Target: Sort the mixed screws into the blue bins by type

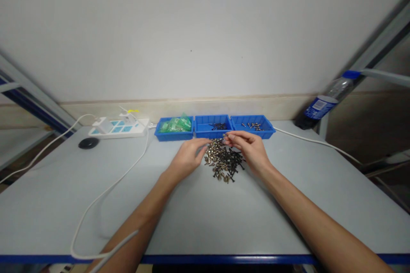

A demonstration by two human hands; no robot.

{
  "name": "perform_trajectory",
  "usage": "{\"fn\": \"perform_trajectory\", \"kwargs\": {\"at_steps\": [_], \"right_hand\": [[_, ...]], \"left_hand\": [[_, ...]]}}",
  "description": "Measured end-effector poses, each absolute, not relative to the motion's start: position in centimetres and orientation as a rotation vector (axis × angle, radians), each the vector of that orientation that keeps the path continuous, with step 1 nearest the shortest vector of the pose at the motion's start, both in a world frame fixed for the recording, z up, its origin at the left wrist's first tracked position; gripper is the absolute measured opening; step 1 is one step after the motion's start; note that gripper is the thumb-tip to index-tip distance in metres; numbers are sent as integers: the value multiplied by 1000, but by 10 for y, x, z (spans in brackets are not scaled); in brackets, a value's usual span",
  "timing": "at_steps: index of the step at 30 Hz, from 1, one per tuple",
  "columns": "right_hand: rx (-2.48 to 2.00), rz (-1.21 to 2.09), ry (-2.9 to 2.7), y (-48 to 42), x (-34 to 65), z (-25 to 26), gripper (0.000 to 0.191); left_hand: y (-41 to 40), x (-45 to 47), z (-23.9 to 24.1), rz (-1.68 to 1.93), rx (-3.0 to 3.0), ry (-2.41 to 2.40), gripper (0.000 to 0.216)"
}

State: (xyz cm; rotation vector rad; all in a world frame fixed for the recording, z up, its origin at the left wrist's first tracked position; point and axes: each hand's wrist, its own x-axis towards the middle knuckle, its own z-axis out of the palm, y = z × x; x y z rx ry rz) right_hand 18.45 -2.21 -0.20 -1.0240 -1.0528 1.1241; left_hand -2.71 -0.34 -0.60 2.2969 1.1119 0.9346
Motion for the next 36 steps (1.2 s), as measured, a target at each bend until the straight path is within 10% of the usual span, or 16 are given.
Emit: {"fn": "perform_trajectory", "kwargs": {"at_steps": [36], "right_hand": [[-1113,892,-939,-21,189,1,29]], "left_hand": [[3,-39,-15,516,2783,1142,25]]}}
